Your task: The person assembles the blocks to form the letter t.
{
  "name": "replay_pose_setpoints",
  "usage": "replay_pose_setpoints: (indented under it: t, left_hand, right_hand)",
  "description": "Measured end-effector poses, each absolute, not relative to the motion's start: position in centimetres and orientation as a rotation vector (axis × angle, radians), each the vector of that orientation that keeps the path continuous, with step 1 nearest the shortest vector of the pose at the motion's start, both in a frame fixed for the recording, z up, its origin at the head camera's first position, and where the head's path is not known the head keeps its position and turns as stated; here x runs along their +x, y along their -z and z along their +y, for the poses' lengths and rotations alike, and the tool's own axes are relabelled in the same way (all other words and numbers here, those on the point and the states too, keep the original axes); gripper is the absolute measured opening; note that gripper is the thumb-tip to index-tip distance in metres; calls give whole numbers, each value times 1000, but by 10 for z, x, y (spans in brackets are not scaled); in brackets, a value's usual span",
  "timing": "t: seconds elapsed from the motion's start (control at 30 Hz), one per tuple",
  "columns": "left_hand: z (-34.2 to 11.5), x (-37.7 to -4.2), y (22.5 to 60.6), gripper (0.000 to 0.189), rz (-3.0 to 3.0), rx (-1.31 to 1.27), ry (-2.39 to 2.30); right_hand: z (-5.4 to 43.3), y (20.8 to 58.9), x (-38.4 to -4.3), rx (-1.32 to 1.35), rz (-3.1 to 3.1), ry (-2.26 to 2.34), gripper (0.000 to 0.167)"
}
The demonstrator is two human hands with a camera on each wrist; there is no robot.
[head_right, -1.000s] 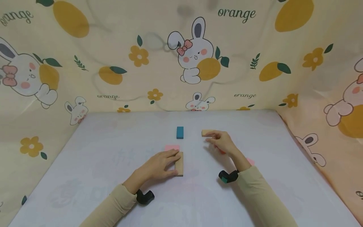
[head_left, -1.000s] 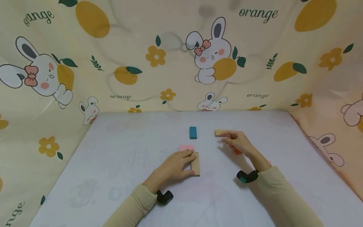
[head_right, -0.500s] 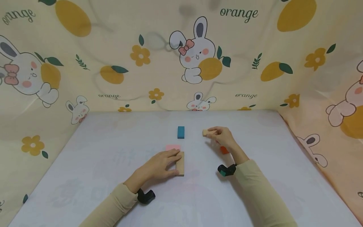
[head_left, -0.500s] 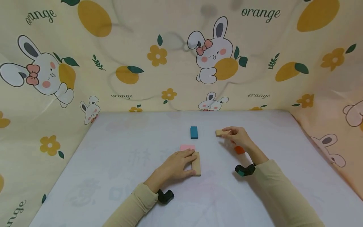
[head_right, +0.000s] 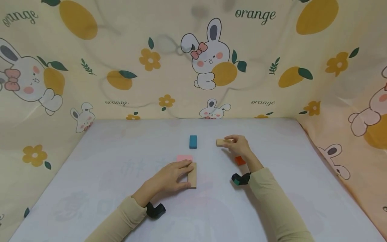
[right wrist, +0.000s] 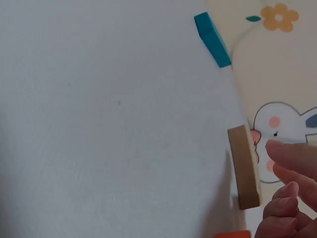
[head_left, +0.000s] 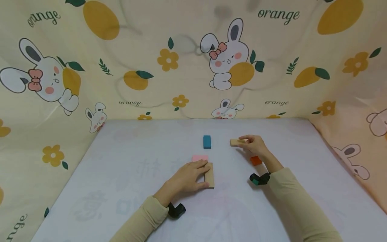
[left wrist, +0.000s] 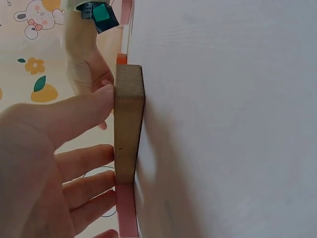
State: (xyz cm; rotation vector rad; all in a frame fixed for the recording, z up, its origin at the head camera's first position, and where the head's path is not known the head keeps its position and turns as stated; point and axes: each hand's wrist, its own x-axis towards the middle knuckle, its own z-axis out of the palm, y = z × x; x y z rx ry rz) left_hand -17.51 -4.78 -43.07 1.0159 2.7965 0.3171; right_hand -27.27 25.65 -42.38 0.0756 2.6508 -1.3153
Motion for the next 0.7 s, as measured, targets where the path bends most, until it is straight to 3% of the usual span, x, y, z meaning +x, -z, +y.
replay_pose_setpoints:
  t: [0.7]
  left_hand:
    - [-49, -177, 431, 64, 2791, 1056, -360]
  right_hand:
    - [261, 434, -284, 271, 2618, 1243, 56]
